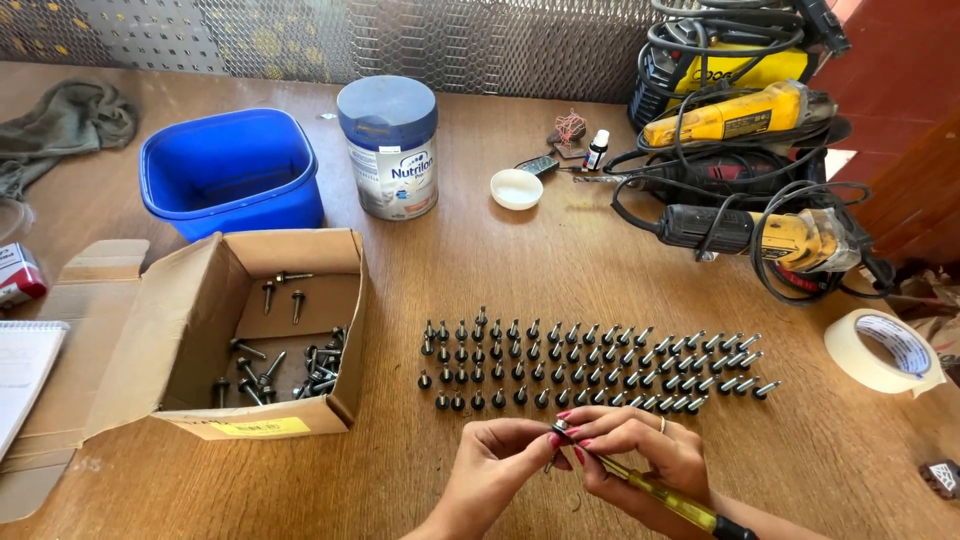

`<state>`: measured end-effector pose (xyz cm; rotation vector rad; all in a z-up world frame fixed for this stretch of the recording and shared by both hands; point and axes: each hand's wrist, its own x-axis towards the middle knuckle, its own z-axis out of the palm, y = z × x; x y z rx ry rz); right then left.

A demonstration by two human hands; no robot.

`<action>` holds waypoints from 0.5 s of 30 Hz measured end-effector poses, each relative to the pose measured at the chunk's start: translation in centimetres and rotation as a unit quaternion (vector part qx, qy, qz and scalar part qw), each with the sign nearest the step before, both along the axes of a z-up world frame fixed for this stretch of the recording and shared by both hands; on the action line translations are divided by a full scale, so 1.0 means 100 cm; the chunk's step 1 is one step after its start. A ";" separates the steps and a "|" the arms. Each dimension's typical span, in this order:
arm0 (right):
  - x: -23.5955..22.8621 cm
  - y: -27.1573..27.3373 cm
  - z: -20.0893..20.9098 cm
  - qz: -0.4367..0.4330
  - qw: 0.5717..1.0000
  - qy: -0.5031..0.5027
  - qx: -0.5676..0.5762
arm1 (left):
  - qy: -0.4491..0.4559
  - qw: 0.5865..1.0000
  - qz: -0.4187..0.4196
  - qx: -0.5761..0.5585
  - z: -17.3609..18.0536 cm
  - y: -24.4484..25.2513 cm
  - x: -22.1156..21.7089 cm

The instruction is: Assembling small metal fasteners by placing washers onto bolts and organizing them in neat rows on a workbench.

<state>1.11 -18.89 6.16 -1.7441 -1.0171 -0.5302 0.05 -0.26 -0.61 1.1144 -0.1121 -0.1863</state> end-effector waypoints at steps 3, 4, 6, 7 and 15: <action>-0.001 0.003 -0.001 -0.014 1.000 -0.005 -0.001 | -0.012 1.000 0.010 -0.001 0.000 -0.001 -0.001; -0.001 0.002 0.000 -0.014 1.000 -0.006 -0.001 | -0.012 1.000 0.010 -0.001 0.001 -0.001 -0.001; -0.001 0.002 0.002 -0.026 1.000 -0.001 -0.008 | 0.001 1.000 0.015 0.003 0.002 -0.001 -0.001; -0.002 0.002 0.003 -0.026 1.000 -0.001 -0.008 | 0.001 1.000 0.016 0.003 0.003 -0.002 -0.001; -0.001 0.005 0.006 -0.028 0.999 -0.010 -0.021 | -0.007 0.999 0.048 0.006 0.003 -0.004 0.000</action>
